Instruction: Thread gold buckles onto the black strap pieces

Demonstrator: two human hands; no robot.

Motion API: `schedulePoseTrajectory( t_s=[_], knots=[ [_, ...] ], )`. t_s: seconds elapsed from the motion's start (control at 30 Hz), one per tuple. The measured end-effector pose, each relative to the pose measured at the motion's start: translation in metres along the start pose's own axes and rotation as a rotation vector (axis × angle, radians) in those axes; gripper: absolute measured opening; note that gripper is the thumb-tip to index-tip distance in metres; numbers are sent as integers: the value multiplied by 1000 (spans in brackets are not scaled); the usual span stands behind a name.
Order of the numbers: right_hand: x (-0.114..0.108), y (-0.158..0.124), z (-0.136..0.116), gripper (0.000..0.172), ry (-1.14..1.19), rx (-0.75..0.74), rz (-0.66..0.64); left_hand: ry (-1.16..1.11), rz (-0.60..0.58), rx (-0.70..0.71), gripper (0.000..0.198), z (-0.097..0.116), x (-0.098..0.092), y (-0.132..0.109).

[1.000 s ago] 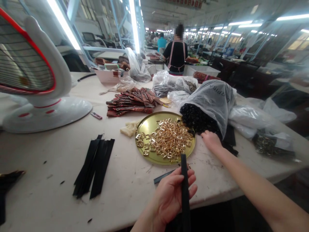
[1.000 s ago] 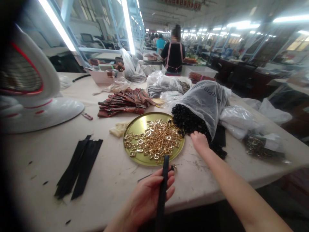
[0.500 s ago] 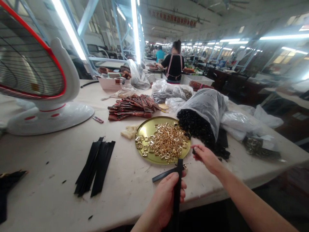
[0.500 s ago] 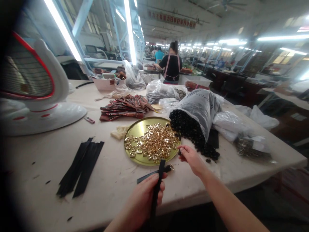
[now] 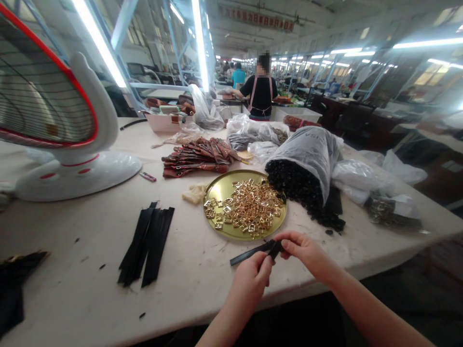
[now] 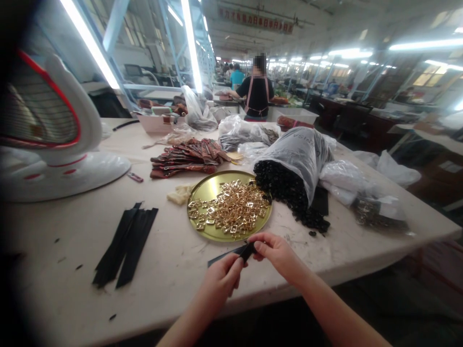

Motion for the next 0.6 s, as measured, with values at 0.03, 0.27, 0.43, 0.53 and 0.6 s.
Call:
schedulePoseTrajectory(
  t_s=[0.03,0.27,0.43,0.53,0.6],
  knots=[
    [-1,-1,0,26,-42,-14,-13,59,-17,6,28,3,-2,-1],
    [6,-9,-5,19,-257,-132,-149,244,-189,64,28,17,-1,-2],
    [10,-8,5,32,-54,-32,-64,33,-179,15,19,11,7,-3],
    [13,-7,11,42,100,17,38,-157,-239,-97,39,3,10,-5],
    [19,-6,14,48,178,38,100,-184,-187,-112,49,0,10,-4]
  ],
)
Point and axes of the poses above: each hand's wrist, its own y-axis towards the middle knuckle, its own x-axis out of the palm, z = x × y, the point moved 4 cm from there along y, towards the middle knuckle, and after that the axes turned 8 degrees about -y, right-handed, at the moved point
